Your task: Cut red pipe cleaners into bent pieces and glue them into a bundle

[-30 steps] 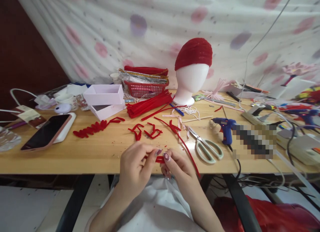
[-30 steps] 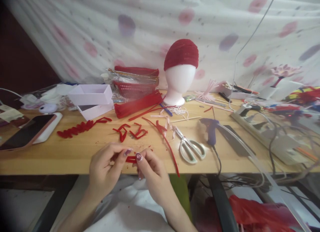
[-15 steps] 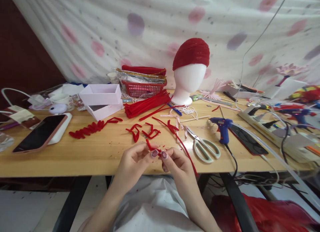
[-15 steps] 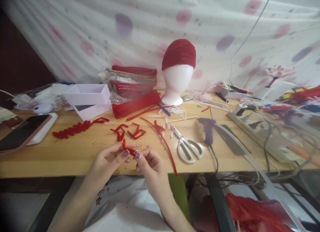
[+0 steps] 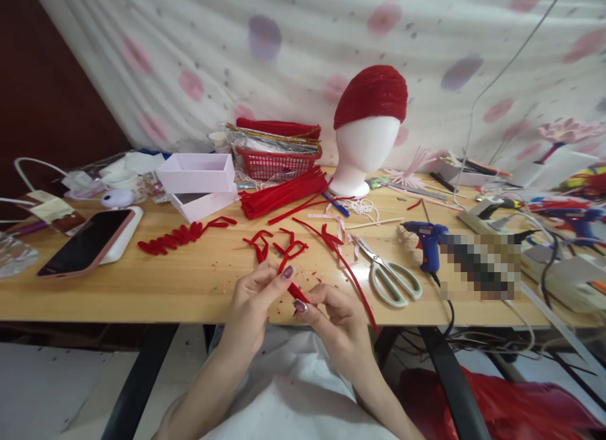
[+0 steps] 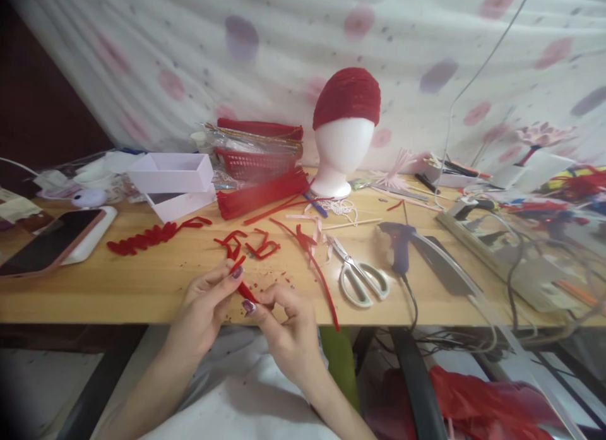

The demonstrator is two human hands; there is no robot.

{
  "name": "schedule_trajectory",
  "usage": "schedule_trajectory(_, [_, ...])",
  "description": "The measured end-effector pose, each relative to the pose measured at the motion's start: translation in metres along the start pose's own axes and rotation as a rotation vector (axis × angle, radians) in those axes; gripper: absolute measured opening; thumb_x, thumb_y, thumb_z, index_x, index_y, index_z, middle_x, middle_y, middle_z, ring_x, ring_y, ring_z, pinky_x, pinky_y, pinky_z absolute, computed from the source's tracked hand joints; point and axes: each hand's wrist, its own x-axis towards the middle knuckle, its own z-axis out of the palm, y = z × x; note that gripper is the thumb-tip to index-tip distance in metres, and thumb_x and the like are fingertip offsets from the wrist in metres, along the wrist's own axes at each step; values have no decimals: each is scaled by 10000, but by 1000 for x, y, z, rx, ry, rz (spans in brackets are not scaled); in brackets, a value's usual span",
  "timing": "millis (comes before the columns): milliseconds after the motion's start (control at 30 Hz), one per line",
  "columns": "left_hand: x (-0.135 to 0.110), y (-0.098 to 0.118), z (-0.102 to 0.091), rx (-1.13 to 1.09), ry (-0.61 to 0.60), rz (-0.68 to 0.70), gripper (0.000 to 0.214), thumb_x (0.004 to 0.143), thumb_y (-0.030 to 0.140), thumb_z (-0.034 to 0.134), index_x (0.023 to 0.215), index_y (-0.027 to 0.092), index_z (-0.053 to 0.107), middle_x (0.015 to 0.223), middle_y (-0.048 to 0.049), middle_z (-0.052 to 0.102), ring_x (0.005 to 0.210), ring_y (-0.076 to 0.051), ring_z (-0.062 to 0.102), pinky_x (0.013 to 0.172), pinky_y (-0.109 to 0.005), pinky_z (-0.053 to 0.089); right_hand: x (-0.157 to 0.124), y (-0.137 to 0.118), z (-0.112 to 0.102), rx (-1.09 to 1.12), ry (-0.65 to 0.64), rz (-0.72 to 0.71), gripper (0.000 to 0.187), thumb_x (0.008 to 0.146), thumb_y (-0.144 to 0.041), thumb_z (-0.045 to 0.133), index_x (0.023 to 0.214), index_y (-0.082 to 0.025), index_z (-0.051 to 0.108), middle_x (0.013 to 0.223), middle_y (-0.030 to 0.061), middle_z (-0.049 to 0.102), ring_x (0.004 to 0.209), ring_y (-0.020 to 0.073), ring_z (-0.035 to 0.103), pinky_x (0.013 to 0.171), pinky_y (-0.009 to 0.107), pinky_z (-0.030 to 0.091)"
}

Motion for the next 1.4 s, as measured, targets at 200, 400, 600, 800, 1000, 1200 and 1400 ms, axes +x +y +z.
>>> schedule_trajectory(200, [1, -3, 5, -93, 66, -115, 297, 585, 332, 834, 462, 187, 606, 643, 19, 531, 660, -129, 502, 673, -271, 453, -1, 4, -2, 6, 15, -37, 208, 847, -301, 742, 671, -215, 673, 644, -5, 645, 626, 165, 542, 613, 293, 413])
schedule_trajectory(400, [8, 2, -4, -44, 100, 24, 303, 673, 319, 823, 478, 191, 630, 672, 21, 555, 704, -126, 515, 739, -263, 438, -3, 10, 0, 162, -23, 155, 122, 769, -324, 844, 808, -234, 771, 778, 16, 749, 720, 177, 657, 670, 289, 509])
schedule_trajectory(600, [8, 2, -8, 53, 82, 57, 363, 688, 410, 819, 485, 194, 609, 644, 15, 538, 683, -139, 490, 708, -270, 429, 1, 5, 6, 236, -9, 172, 226, 844, -452, 768, 852, -226, 754, 770, 28, 736, 733, 177, 664, 697, 286, 542])
schedule_trajectory(800, [2, 0, -5, 352, -51, 183, 284, 810, 382, 743, 604, 207, 657, 696, -2, 590, 728, -164, 545, 711, -264, 439, 2, -1, 3, 158, -6, 114, 248, 844, -442, 757, 758, -214, 714, 709, 13, 668, 656, 162, 585, 628, 273, 479])
schedule_trajectory(1000, [9, 17, -33, 550, -29, 257, 360, 927, 421, 587, 629, 228, 645, 624, 3, 608, 640, -175, 581, 650, -278, 449, 3, -5, 0, 236, 129, 55, 208, 814, -408, 792, 737, -227, 724, 667, -1, 663, 642, 153, 578, 619, 251, 472])
schedule_trajectory(1200, [10, 14, -34, 377, -8, 222, 134, 765, 339, 807, 710, 229, 753, 906, -25, 737, 868, -193, 663, 803, -279, 489, 3, 0, -1, 296, 65, 118, 181, 815, -401, 800, 772, -233, 747, 698, 4, 684, 647, 153, 587, 624, 254, 479])
schedule_trajectory(1400, [2, -2, -11, 26, -55, -11, 219, 741, 395, 837, 717, 192, 759, 721, 1, 703, 715, -129, 605, 709, -225, 475, 0, 0, 3, 321, 11, 196, 142, 807, -378, 823, 813, -246, 774, 741, -8, 665, 678, 127, 562, 632, 219, 463])
